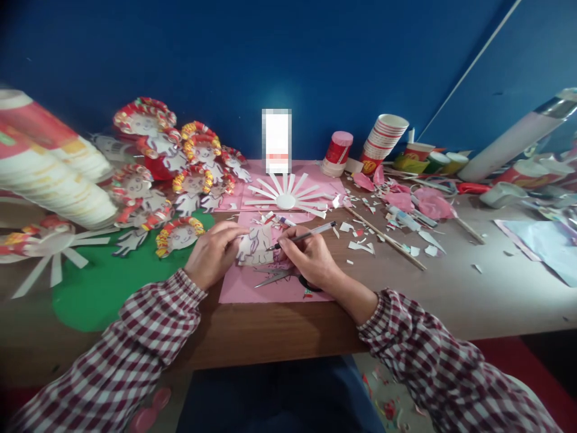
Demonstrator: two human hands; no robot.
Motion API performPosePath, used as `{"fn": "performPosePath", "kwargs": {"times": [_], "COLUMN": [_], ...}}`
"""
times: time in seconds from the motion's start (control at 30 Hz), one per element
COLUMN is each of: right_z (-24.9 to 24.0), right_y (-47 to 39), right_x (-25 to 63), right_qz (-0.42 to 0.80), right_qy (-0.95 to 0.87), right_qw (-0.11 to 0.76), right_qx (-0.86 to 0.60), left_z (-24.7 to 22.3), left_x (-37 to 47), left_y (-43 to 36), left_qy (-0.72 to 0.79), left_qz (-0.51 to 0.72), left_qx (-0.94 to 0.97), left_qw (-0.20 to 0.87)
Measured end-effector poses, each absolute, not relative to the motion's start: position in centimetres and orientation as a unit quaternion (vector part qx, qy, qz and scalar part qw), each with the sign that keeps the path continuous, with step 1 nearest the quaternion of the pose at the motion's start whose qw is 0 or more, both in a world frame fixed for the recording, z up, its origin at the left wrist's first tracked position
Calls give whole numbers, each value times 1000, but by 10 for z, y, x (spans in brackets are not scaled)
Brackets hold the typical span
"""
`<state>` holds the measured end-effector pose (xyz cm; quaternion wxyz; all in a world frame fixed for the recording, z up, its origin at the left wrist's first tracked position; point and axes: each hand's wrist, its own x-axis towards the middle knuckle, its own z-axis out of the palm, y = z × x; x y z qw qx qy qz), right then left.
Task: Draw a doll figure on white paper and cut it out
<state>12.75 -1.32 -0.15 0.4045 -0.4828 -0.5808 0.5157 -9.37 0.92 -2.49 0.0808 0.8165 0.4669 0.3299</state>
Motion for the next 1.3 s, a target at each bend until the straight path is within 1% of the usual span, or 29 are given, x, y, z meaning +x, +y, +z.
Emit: {"fn": "performPosePath", "kwargs": {"times": [0.2, 0.43, 0.57, 0.67, 0.8, 0.87, 0.9, 0.97, 1.03, 1.1, 1.17, 1.23, 1.3], "right_z": [0, -1, 0, 0, 2, 7, 10, 15, 16, 14, 11, 8, 7], "right_y": [-14, -12, -11, -8, -2, 2, 5, 11, 18, 24, 26, 25, 22], "right_x": [129, 132, 134, 138, 152, 165, 173, 190, 204, 215, 221, 224, 225], "right_qz": [528, 525, 513, 451, 313, 213, 160, 72, 16, -10, -11, -3, 1], "right_qy": [-582, -590, -603, -639, -708, -751, -771, -793, -804, -803, -802, -798, -791], "right_qw": [407, 449, 475, 484, 478, 457, 432, 355, 264, 196, 151, 136, 142], "right_qx": [-465, -417, -384, -393, -415, -426, -440, -491, -533, -564, -578, -587, -596], "left_z": [-23, -31, -34, -33, -24, -18, -15, -11, -8, -5, -4, -2, 0], "left_x": [-95, -101, -101, -99, -97, -97, -97, -97, -96, -95, -93, -89, -86], "left_y": [9, 10, 10, 10, 8, 4, 2, -4, -9, -14, -17, -18, -18], "left_qy": [523, 505, 493, 485, 489, 502, 511, 535, 560, 582, 597, 610, 622], "left_qz": [277, 264, 282, 303, 301, 292, 286, 273, 256, 240, 227, 219, 213], "left_qx": [805, 821, 823, 820, 818, 814, 810, 800, 788, 777, 768, 760, 750], "left_qw": [44, 33, 30, 33, 26, 22, 21, 19, 22, 30, 43, 58, 71]}}
